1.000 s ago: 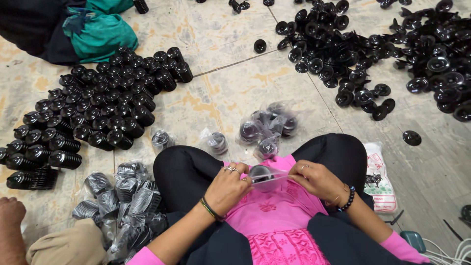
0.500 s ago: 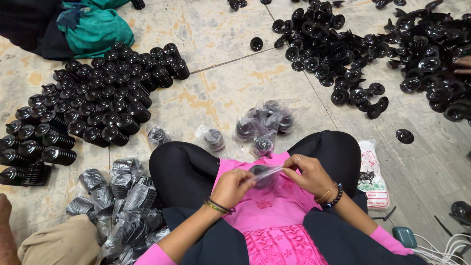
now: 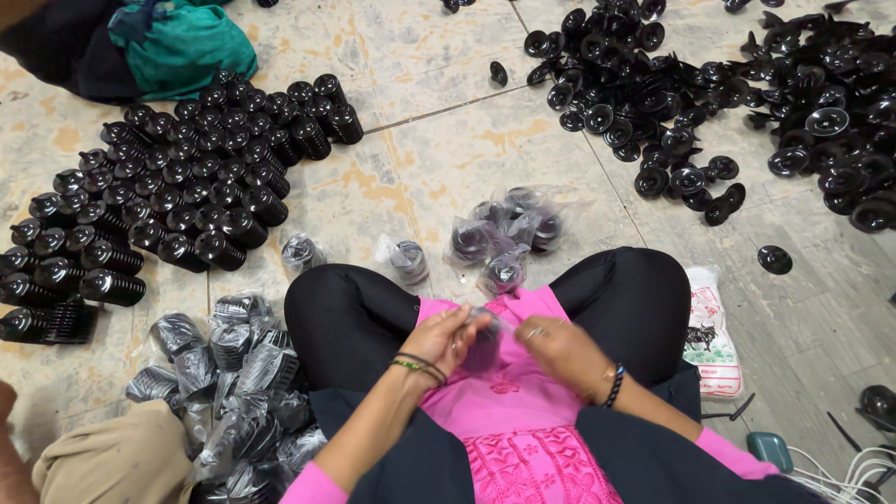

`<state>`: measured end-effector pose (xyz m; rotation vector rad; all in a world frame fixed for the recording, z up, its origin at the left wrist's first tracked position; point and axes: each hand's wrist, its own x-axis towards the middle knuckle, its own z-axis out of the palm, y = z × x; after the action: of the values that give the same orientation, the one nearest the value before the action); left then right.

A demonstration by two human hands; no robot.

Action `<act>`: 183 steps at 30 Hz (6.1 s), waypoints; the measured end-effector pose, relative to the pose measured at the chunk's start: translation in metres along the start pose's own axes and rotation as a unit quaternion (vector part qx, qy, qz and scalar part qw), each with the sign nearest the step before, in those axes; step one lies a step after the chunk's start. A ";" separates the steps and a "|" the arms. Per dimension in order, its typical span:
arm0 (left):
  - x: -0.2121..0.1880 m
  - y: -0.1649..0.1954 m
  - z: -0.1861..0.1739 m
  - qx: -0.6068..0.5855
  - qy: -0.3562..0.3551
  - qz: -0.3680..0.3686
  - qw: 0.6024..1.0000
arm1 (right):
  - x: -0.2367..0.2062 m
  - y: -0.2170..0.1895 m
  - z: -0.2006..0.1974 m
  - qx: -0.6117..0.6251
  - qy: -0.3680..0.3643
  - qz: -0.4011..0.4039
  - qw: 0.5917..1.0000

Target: The person sits on the floor surrounded by piles of black plastic parts and small plastic bags. They pick up a part, place it into a plastic bag, and set the bagged part aside, repeating this bagging cycle one part at a time.

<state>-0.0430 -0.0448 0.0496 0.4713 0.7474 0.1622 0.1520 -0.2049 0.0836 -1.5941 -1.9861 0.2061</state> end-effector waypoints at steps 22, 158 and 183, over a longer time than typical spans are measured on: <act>0.022 -0.044 -0.013 0.333 -0.153 0.218 0.904 | 0.017 -0.010 -0.011 0.212 0.065 0.031 0.975; -0.019 -0.033 0.010 0.691 0.049 0.436 0.575 | 0.004 0.008 0.062 0.145 0.089 0.074 0.983; -0.044 -0.037 0.025 0.620 0.138 0.588 0.501 | 0.011 0.004 0.060 0.283 0.121 0.099 0.946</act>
<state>-0.0585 -0.0998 0.0748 2.4251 0.6089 1.0452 0.1226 -0.1800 0.0365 -1.3554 -1.4079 0.5741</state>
